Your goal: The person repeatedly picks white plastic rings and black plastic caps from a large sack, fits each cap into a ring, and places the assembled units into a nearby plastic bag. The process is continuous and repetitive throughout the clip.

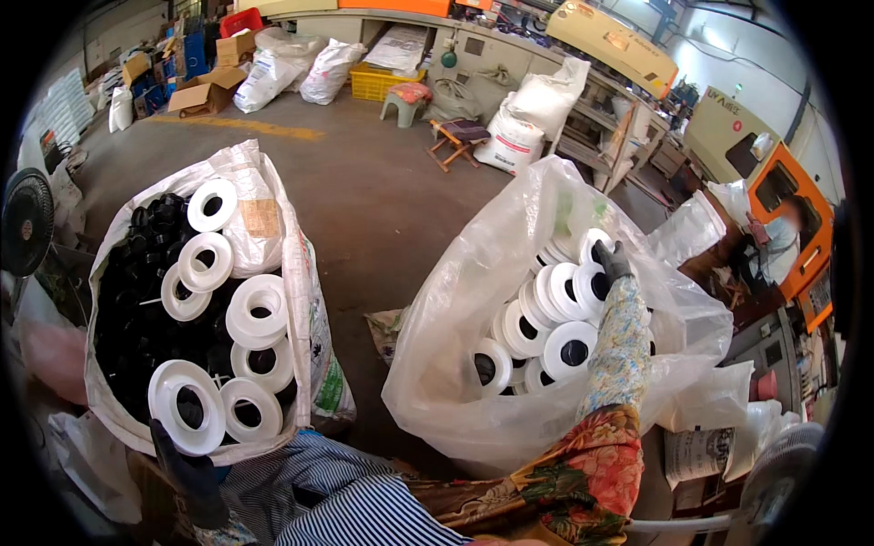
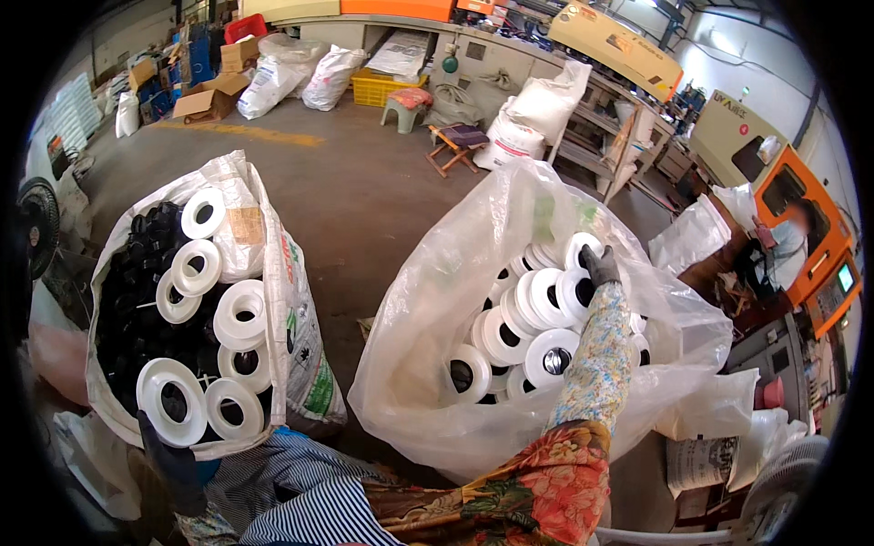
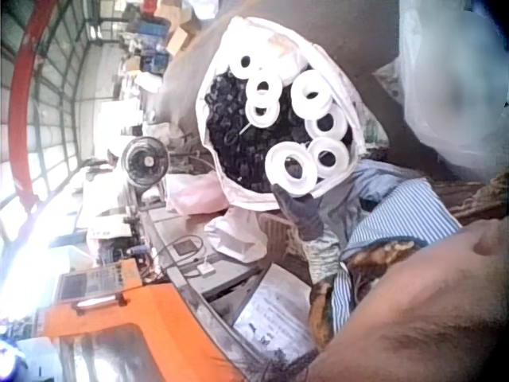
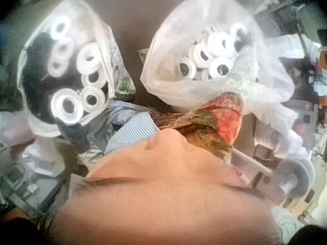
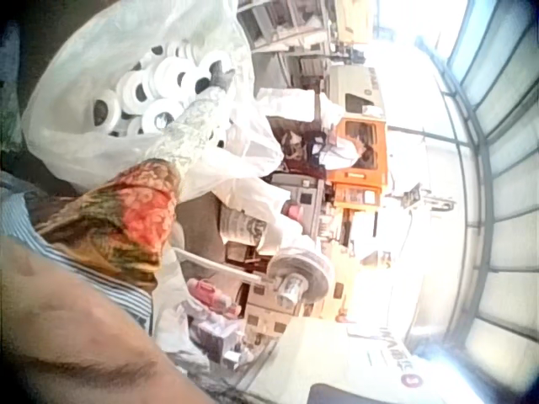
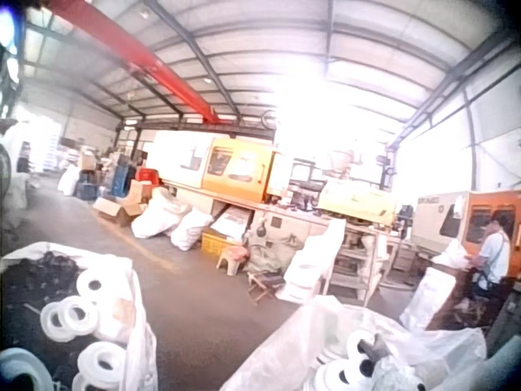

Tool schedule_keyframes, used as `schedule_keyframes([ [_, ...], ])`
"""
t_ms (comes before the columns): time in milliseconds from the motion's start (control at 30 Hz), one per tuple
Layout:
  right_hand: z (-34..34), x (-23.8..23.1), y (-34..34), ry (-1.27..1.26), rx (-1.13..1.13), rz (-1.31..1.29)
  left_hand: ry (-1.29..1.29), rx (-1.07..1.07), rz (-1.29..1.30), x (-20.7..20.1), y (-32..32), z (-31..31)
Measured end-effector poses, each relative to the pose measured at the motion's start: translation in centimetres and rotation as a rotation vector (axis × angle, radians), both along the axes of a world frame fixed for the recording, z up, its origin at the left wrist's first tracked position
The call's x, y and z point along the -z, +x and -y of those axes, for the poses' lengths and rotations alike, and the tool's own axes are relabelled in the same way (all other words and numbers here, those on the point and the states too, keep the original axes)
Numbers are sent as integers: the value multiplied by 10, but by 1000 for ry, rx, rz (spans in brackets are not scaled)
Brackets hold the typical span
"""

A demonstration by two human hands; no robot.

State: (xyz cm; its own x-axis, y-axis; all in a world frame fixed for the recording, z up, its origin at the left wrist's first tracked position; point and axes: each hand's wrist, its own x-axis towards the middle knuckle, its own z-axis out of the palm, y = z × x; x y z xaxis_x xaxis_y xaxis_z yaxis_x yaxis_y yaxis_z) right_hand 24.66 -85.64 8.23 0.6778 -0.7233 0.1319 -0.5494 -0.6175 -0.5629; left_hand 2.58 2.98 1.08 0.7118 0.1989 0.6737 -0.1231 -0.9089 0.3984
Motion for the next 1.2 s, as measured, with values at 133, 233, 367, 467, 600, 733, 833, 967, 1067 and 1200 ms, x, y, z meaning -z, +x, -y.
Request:
schedule_keyframes([
  [133, -2, 2, -9, 405, -88, 157, 0, 7, 0, -3, 5, 7],
  [233, -42, -25, -35, 641, -403, -48, -1, 41, -11, -4, 14, 16],
  [367, -93, -49, -53, 692, -678, -421, -43, 74, -4, -3, 24, 26],
  [467, -113, -40, -40, 492, -540, -476, -113, 126, 11, -1, 26, 26],
  [600, -106, -32, 6, -458, -542, -549, -26, 46, -15, 1, 16, 13],
  [733, -62, -73, 30, -1113, 208, -72, 2, -30, -58, -5, 3, 1],
  [833, -48, -117, 34, -1252, 328, 431, 35, -32, 7, -10, -3, 3],
  [967, -125, -153, 20, -949, 22, 783, -14, 21, 48, -8, -3, 11],
  [1067, -250, -168, 17, -673, -524, 1027, -131, -55, 129, 3, 0, 10],
  [1200, -445, -129, -4, -773, -1479, 484, -370, -125, 96, 16, 7, -5],
])
